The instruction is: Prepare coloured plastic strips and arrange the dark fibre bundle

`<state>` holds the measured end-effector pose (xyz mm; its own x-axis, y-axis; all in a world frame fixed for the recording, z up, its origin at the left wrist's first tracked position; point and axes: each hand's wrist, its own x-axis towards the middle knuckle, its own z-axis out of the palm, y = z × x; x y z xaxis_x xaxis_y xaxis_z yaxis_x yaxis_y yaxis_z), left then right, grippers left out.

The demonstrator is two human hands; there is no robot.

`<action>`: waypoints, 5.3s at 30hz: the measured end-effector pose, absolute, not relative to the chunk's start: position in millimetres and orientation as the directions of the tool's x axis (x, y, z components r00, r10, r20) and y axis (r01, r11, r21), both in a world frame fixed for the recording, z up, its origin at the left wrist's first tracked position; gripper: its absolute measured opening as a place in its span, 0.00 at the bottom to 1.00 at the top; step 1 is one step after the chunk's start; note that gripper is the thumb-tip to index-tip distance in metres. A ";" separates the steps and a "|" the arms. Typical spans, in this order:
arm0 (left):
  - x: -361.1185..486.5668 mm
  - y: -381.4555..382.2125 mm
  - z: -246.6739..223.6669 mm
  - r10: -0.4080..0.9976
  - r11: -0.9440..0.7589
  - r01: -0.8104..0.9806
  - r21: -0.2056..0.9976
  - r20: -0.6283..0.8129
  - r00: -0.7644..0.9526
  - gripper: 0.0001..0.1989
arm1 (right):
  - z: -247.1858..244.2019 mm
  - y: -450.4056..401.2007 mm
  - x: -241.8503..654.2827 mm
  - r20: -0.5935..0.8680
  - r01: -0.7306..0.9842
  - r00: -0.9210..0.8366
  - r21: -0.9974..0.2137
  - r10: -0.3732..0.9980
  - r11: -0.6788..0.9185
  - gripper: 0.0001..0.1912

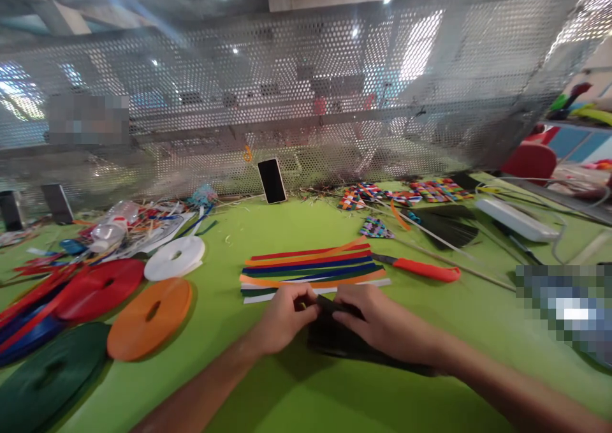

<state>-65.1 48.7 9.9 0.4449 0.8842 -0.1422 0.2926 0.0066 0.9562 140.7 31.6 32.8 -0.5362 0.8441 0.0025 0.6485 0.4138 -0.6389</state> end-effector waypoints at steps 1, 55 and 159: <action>-65.6 49.3 10.1 0.875 0.018 0.277 0.961 -0.149 0.461 0.11 | 33.4 32.0 141.1 -0.001 0.646 -0.538 -0.643 0.843 0.412 0.09; -64.3 47.8 22.4 0.869 -0.087 0.398 0.913 -0.126 0.479 0.05 | 35.5 33.3 143.1 -0.011 0.625 -0.591 -0.637 0.806 0.450 0.08; -67.5 47.2 35.3 0.555 -0.816 0.438 0.378 0.724 0.409 0.05 | 36.0 37.4 145.8 -0.170 0.376 -0.597 -0.923 0.784 0.087 0.09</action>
